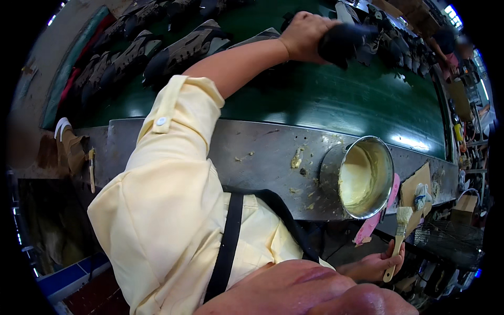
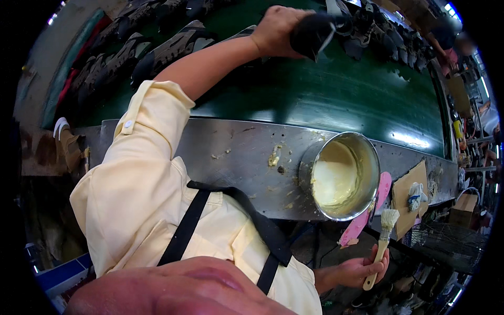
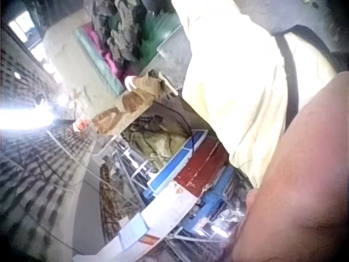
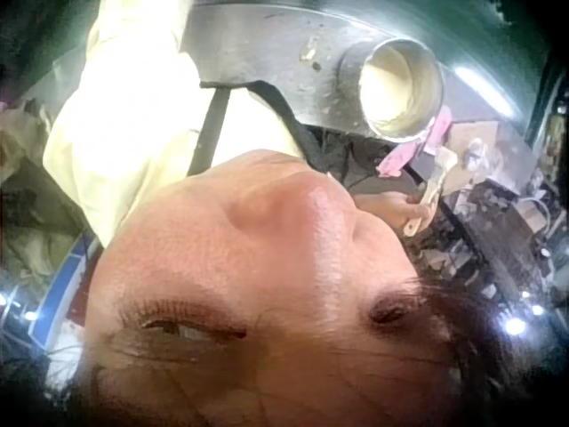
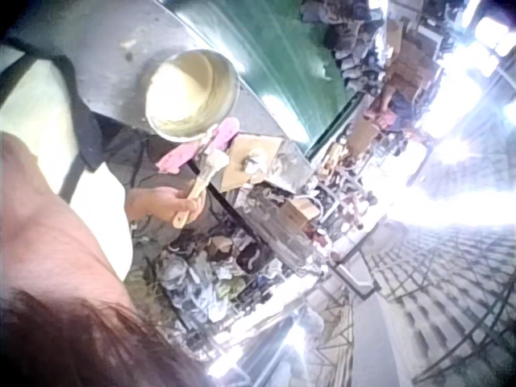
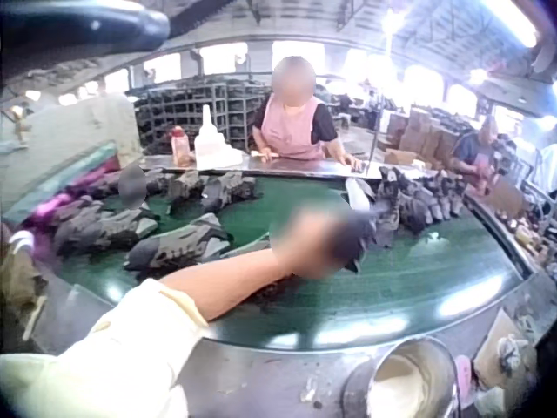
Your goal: The person applies glue to the bottom of shoe uppers using a brush and then places them on a conveyor belt.
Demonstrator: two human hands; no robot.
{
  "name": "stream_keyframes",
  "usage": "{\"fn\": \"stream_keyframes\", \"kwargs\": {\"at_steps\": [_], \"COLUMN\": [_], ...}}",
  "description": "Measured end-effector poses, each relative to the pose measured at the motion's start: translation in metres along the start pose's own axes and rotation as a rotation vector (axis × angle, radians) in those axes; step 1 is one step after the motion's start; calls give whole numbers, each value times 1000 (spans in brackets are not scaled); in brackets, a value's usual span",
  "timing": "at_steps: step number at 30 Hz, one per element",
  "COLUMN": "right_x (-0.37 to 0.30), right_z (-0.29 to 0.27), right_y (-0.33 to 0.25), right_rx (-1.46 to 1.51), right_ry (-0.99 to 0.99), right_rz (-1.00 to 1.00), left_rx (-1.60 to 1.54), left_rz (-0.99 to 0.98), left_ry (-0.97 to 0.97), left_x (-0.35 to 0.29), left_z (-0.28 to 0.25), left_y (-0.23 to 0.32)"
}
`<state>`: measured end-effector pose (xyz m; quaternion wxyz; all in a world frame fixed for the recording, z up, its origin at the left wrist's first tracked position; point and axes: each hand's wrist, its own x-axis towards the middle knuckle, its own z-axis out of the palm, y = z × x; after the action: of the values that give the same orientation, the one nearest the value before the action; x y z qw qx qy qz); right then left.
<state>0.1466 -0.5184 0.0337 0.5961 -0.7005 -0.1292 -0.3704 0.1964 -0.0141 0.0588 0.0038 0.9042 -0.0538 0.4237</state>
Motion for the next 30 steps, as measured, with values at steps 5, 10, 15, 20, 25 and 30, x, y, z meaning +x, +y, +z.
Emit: {"fn": "stream_keyframes", "kwargs": {"at_steps": [5,10,15,20,25,30], "right_x": [1,-5,-5,4,5,8], "right_z": [-1,-7,18,92,130,126], "right_y": [-19,-31,-36,-41,-29,-21], "right_rx": [16,189,212,211,-78,-42], "right_ry": [-78,-72,-363,-709,-1075,-973], "right_rz": [-7,138,237,264,146,213], "left_rx": [17,-568,-1063,-1223,-1309,-1352], "left_rz": [-176,-545,-864,-1050,-964,-893], "left_ry": [148,232,319,191,69,-76], "left_x": [-17,-89,-147,-191,-185,-179], "left_z": [-139,-229,-256,-268,-250,-233], "left_y": [54,79,122,153,172,176]}}
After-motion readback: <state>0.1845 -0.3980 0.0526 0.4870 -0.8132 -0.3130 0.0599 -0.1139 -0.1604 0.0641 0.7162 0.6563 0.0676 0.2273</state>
